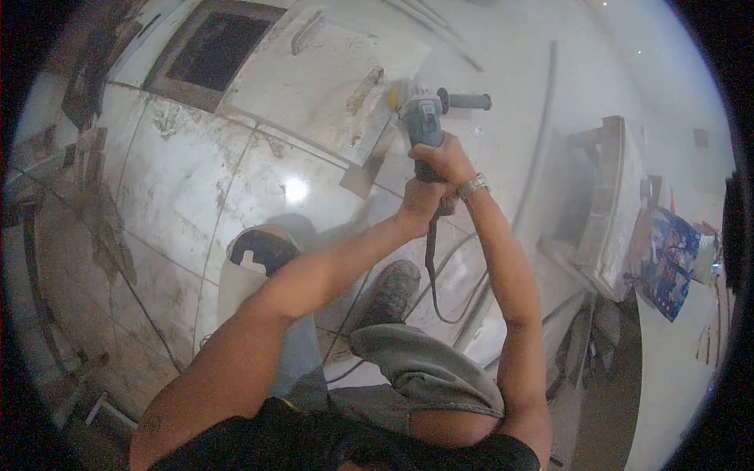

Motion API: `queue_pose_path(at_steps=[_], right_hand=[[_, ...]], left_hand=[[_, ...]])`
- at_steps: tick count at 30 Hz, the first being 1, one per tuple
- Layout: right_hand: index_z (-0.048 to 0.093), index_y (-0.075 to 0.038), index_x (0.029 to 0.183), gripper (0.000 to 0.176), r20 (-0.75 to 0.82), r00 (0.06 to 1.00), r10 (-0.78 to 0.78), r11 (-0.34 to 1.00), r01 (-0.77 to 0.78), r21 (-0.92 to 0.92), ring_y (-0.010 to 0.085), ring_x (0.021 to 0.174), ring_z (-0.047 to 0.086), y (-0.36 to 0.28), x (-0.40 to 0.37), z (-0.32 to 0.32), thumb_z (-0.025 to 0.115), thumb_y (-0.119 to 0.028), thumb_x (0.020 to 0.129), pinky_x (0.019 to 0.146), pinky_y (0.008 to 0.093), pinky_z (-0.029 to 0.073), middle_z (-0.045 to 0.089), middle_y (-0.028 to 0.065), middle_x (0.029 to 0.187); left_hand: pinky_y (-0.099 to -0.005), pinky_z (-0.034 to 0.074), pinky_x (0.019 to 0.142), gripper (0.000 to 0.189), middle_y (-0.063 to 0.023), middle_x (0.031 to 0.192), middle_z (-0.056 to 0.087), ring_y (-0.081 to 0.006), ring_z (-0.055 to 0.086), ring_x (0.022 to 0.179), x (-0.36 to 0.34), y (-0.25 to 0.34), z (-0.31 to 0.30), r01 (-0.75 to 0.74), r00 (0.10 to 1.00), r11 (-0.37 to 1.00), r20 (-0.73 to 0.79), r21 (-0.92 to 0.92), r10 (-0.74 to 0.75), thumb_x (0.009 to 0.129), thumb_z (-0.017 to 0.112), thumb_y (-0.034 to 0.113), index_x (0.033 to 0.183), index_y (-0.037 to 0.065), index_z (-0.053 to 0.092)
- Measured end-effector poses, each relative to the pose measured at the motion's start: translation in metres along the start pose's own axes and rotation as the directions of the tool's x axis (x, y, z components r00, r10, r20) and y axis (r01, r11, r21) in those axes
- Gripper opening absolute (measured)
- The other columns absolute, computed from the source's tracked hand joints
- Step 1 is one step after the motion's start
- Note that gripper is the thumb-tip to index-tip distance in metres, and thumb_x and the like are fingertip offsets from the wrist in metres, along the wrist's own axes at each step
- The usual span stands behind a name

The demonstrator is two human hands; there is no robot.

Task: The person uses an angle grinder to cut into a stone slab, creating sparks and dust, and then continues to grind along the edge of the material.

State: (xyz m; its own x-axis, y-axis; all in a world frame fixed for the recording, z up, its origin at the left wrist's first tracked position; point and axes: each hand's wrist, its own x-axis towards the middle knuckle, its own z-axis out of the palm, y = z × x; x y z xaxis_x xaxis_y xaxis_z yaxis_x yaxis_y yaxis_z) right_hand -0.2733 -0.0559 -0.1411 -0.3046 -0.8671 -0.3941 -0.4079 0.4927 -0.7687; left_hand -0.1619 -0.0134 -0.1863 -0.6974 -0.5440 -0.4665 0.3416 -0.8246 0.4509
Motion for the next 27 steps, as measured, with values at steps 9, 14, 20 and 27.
queue_pose_path(at_steps=[9, 14, 20, 27], right_hand=[[0.063, 0.002, 0.094, 0.038, 0.063, 0.997, -0.045, 0.991, 0.053, -0.125, 0.016, 0.07, 0.061, 0.017, -0.014, -0.005, 0.079, -0.025, 0.072, 0.068, 0.032, 0.052, 0.065, 0.0056, 0.081], [0.064, 0.002, 0.094, 0.038, 0.123, 0.991, -0.057, 0.988, 0.073, -0.135, 0.0158, 0.071, 0.061, 0.025, -0.019, 0.003, 0.08, -0.023, 0.07, 0.07, 0.0323, 0.052, 0.065, 0.007, 0.079], [0.065, 0.002, 0.091, 0.045, 0.113, 0.994, -0.014, 0.979, 0.036, -0.2, 0.0238, 0.07, 0.068, -0.01, -0.008, -0.003, 0.081, -0.031, 0.067, 0.069, 0.0365, 0.054, 0.07, 0.0135, 0.079], [0.066, 0.001, 0.083, 0.036, -0.017, 1.0, 0.021, 0.978, -0.024, -0.209, 0.0243, 0.068, 0.067, -0.009, 0.005, -0.009, 0.079, -0.029, 0.068, 0.069, 0.0377, 0.054, 0.07, 0.0128, 0.075]], left_hand=[[-0.0317, 0.051, 0.055, 0.013, -0.0042, 0.071, 0.062, -0.0183, 0.06, 0.057, -0.011, -0.023, 0.009, -0.123, 0.991, 0.952, -0.023, 0.281, 0.135, 0.074, 0.071, 0.004, 0.083, 0.006, 0.063], [-0.0313, 0.052, 0.061, 0.023, -0.0044, 0.078, 0.063, -0.0165, 0.064, 0.069, -0.027, -0.03, 0.017, -0.018, 0.988, 0.991, -0.156, -0.136, -0.004, 0.068, 0.072, 0.004, 0.088, 0.005, 0.061], [-0.0321, 0.054, 0.063, 0.023, -0.0045, 0.079, 0.063, -0.0178, 0.063, 0.068, -0.002, -0.019, 0.001, -0.018, 1.0, 0.992, 0.005, -0.124, 0.019, 0.068, 0.071, 0.003, 0.088, 0.004, 0.061], [-0.0342, 0.053, 0.064, 0.016, -0.0055, 0.078, 0.062, -0.0192, 0.063, 0.069, 0.006, 0.001, 0.006, 0.053, 0.998, 0.997, 0.02, -0.057, -0.052, 0.079, 0.065, 0.014, 0.092, 0.005, 0.061]])
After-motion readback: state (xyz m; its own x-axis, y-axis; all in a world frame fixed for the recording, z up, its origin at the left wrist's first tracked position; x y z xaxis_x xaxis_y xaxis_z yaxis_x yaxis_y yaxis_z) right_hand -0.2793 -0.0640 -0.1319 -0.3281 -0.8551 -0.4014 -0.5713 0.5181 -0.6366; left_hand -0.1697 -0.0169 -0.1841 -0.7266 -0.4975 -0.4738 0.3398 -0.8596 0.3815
